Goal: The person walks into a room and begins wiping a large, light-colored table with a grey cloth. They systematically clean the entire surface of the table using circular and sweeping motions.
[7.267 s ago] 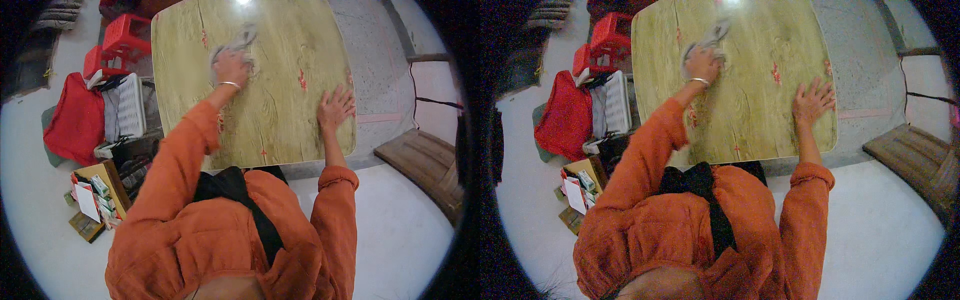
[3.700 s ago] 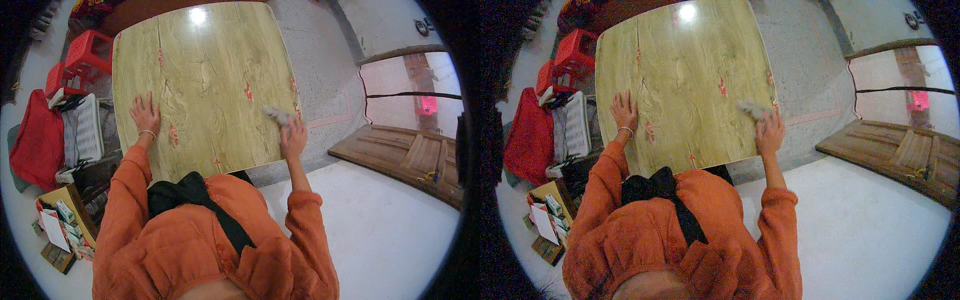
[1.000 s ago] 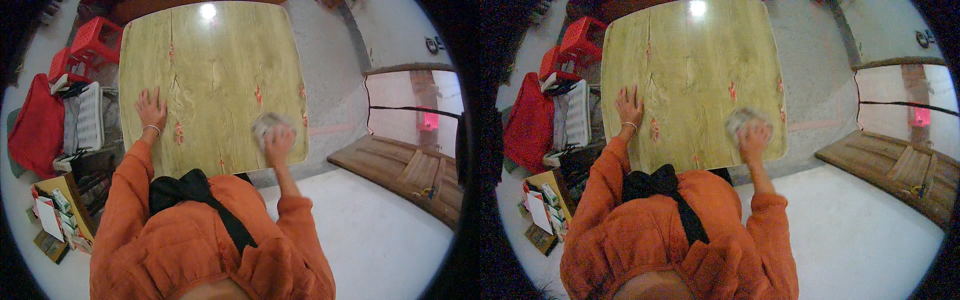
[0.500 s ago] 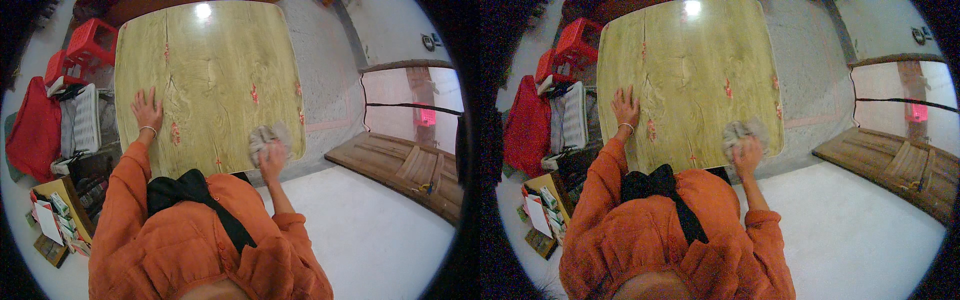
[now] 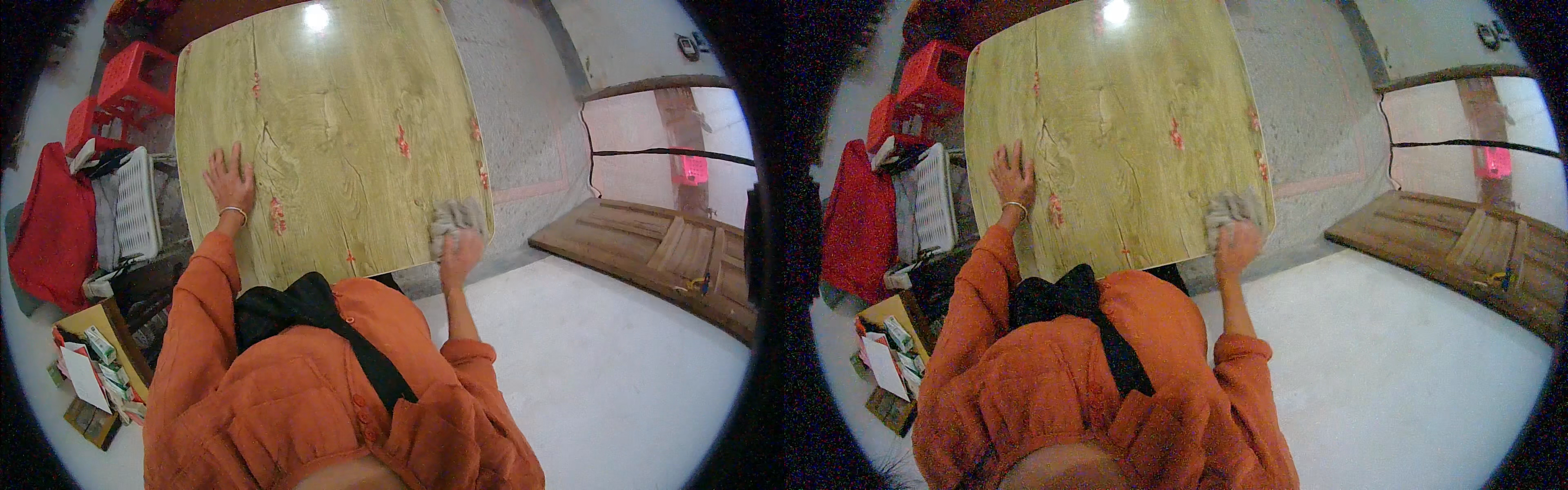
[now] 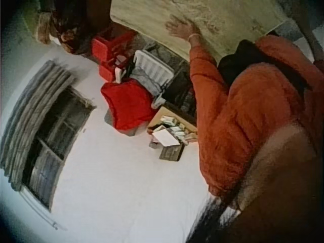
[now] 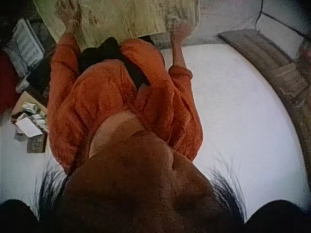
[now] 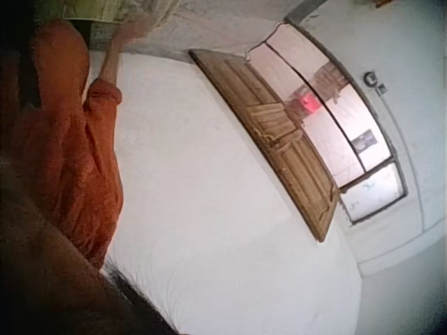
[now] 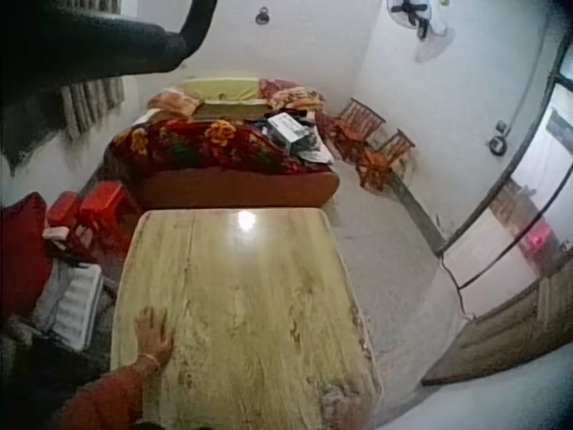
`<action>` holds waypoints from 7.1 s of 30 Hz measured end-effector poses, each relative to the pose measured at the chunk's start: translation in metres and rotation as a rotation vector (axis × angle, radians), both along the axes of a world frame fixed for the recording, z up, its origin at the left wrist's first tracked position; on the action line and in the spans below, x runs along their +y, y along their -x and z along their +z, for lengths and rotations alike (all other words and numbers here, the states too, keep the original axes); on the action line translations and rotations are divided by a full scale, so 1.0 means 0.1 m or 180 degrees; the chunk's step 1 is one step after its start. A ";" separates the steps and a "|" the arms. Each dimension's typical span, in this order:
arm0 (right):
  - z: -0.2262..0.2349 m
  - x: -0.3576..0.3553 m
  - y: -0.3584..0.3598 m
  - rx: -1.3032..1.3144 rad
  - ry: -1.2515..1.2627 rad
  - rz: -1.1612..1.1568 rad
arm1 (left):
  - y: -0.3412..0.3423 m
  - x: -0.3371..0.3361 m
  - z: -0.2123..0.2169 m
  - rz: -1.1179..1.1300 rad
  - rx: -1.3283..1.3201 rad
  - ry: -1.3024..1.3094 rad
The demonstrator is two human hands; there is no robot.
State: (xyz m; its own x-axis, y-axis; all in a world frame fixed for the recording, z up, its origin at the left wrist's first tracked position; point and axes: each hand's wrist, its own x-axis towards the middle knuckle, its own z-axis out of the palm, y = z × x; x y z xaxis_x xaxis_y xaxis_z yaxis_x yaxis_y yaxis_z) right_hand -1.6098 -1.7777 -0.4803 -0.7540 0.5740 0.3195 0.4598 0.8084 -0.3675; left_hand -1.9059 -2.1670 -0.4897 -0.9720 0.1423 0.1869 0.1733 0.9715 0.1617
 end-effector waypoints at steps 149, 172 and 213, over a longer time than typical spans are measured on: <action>0.14 -0.42 1.63 0.0131 0.0372 0.1542 | 0.21 0.37 0.43 0.0550 -0.2237 0.0542; 0.17 -0.51 0.03 -0.0246 0.0441 0.0713 | 0.20 0.32 0.32 0.0564 -0.2240 0.0378; -0.04 0.38 1.71 0.0332 0.0225 0.0405 | 0.23 0.26 0.24 0.0466 -0.2194 0.0358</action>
State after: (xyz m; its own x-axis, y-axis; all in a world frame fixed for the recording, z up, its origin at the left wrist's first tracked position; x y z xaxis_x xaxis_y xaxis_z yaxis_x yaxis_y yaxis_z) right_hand -1.7809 -1.7396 -0.4847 -0.7867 0.4999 0.3621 0.3119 0.8281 -0.4658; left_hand -1.9290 -2.1406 -0.4659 -0.8742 -0.0162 -0.4852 -0.0657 0.9942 0.0851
